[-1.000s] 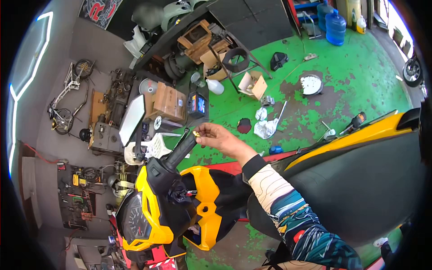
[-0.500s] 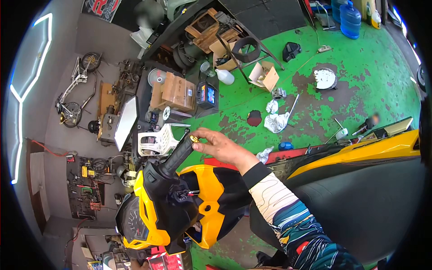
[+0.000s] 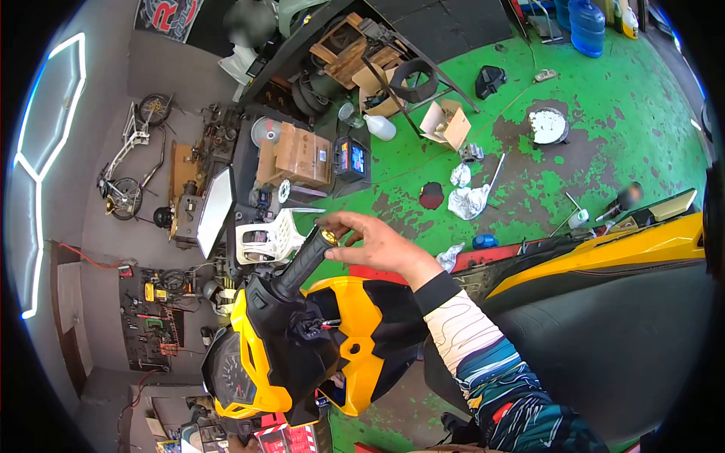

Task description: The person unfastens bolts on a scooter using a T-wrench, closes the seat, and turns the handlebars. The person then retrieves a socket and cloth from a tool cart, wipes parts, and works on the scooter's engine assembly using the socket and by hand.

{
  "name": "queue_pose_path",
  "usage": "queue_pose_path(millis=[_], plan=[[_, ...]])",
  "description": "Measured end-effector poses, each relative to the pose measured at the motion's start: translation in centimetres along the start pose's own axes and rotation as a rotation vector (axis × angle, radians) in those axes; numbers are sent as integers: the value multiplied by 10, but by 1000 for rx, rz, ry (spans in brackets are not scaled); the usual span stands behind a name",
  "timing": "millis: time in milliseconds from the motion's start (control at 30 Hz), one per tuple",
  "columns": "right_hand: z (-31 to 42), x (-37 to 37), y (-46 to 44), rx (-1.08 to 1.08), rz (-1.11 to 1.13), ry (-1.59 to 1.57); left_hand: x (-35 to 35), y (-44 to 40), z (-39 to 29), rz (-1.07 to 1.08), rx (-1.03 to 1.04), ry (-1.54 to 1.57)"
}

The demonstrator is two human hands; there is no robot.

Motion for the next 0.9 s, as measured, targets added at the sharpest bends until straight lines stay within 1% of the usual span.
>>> queue_pose_path(millis=[33,100,267,400,500,533,567,633,667,767,800,900], plan=[[-1,-1,0,2,-2,-2,0,-7,19,31,4,-20],[-5,1,-3,15,33,-57,1,-14,20,95,13,-61],[-9,-1,-4,16,35,-160,-1,-8,22,29,1,-64],[-9,-1,-4,-17,29,-187,-1,-18,59,29,-60,34],[-7,-2,-4,-30,19,-153,-8,-30,88,4,-59,-400],[-5,-2,-4,-38,16,-135,-5,-31,100,5,-61,-398],[-5,1,-5,-36,19,-136,-5,-31,109,-26,-49,-332],[-4,8,-7,5,14,-37,-6,-30,122,-92,-20,-202],[-5,9,-7,25,11,11,-5,-29,109,-95,-21,-203],[-13,7,-8,-5,-39,-23,-1,-19,62,-68,13,-62],[-14,9,-9,-17,-59,-41,-6,-20,73,-74,3,-68],[-8,9,-9,22,-37,-21,-2,-39,117,69,-95,14]])
Point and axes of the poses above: each hand's wrist, its own y-axis away from the middle knuckle, its own x-axis out of the palm, z = x × y, the point moved 7 cm from there along -y, towards the middle knuckle, and after that the axes turned 14 degrees about z, right-handed, at the moved point
